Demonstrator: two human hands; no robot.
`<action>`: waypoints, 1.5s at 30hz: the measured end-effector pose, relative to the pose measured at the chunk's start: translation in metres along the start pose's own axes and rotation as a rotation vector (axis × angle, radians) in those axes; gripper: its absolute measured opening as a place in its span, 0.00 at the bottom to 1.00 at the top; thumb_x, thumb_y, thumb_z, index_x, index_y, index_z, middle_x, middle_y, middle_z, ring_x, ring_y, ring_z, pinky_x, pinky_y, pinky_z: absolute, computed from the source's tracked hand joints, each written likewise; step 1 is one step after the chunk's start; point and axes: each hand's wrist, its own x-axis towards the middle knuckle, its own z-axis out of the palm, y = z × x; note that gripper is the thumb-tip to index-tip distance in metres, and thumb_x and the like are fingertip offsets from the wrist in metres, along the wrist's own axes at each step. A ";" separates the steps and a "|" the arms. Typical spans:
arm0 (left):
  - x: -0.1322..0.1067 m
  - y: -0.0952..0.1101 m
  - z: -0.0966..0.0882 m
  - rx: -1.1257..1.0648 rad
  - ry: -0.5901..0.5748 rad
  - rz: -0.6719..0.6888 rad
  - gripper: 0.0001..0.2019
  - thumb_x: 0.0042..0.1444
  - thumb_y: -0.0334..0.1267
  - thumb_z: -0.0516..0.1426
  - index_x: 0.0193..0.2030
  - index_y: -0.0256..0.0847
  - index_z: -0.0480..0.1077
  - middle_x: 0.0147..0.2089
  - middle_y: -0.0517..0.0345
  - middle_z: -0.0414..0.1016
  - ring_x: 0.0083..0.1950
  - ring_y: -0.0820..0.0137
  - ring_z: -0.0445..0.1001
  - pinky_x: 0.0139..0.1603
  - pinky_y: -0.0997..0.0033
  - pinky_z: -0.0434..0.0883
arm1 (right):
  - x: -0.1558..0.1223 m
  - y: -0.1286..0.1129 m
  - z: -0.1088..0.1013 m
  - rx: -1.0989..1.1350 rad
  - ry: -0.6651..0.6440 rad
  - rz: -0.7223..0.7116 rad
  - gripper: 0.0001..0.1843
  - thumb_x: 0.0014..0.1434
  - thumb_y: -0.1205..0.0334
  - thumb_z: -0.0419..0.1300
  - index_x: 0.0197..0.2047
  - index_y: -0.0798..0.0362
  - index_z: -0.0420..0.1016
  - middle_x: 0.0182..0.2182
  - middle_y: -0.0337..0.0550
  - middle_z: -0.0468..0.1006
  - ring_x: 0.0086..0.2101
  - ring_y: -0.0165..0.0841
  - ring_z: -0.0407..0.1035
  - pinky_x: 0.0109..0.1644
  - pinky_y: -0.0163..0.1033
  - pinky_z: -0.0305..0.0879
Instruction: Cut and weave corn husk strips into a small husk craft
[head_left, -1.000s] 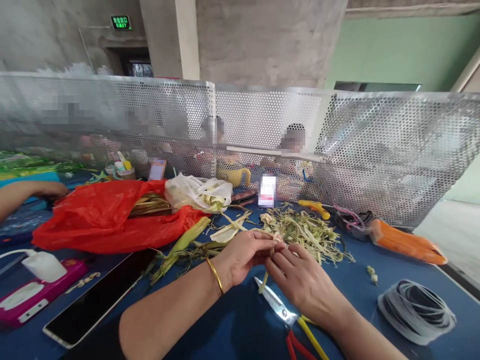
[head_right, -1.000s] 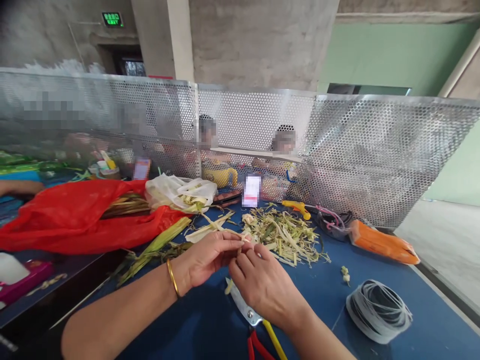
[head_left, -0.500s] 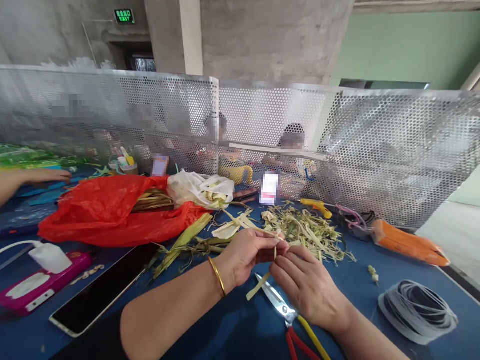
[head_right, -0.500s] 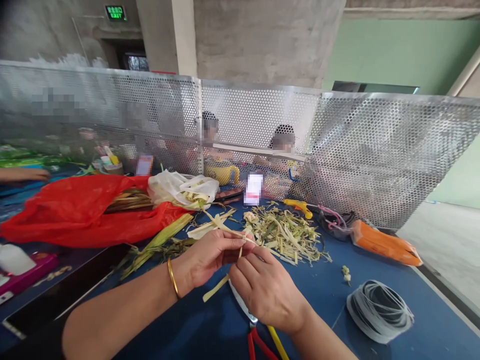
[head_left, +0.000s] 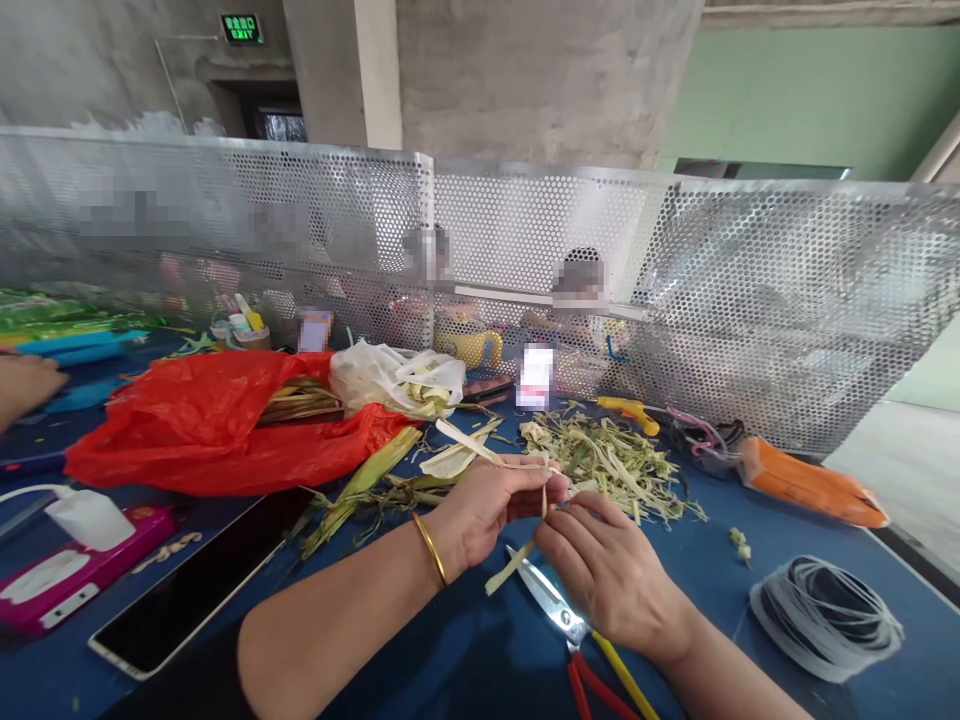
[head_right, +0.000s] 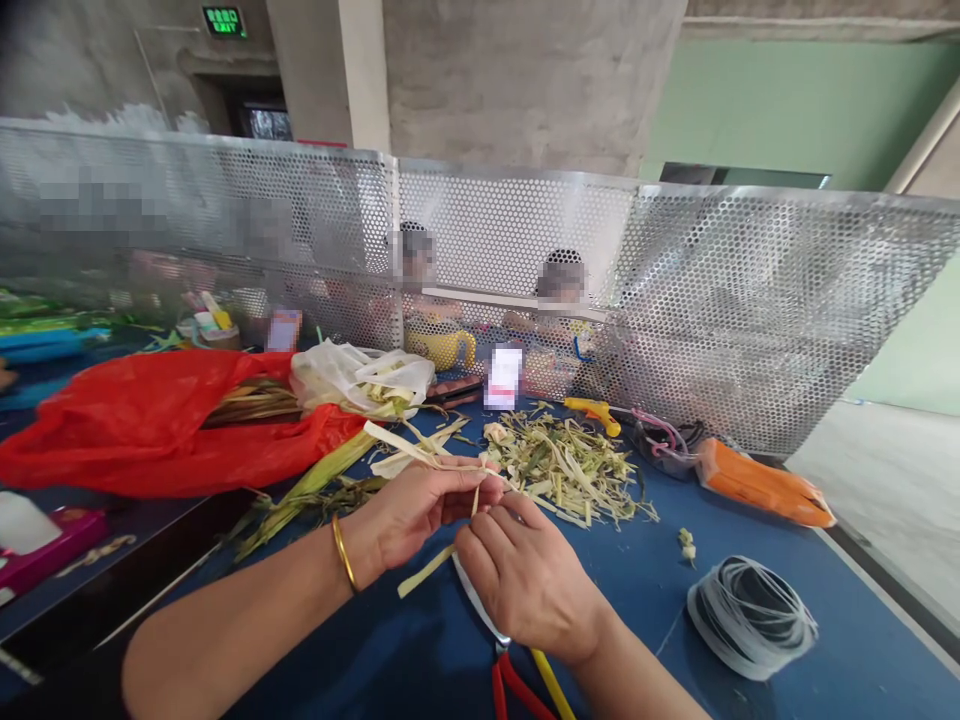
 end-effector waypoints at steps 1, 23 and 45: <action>0.000 0.002 0.000 -0.008 -0.005 -0.005 0.05 0.50 0.28 0.61 0.35 0.31 0.77 0.33 0.49 0.80 0.34 0.71 0.78 0.40 0.75 0.72 | -0.001 0.000 0.001 -0.009 0.009 0.009 0.14 0.65 0.73 0.46 0.34 0.55 0.70 0.25 0.43 0.72 0.29 0.34 0.65 0.46 0.43 0.61; 0.000 0.020 -0.013 0.293 -0.407 0.221 0.27 0.50 0.24 0.61 0.57 0.44 0.69 0.56 0.47 0.73 0.52 0.64 0.75 0.46 0.70 0.70 | -0.011 0.019 -0.010 0.088 0.287 0.208 0.11 0.57 0.75 0.53 0.45 0.57 0.66 0.32 0.47 0.76 0.32 0.35 0.69 0.43 0.45 0.65; 0.003 0.009 -0.006 0.090 -0.157 0.043 0.12 0.50 0.39 0.65 0.39 0.35 0.77 0.27 0.56 0.77 0.26 0.73 0.75 0.27 0.78 0.70 | -0.005 0.018 -0.020 0.250 0.257 0.186 0.16 0.53 0.78 0.55 0.44 0.56 0.67 0.32 0.47 0.76 0.33 0.35 0.70 0.43 0.48 0.65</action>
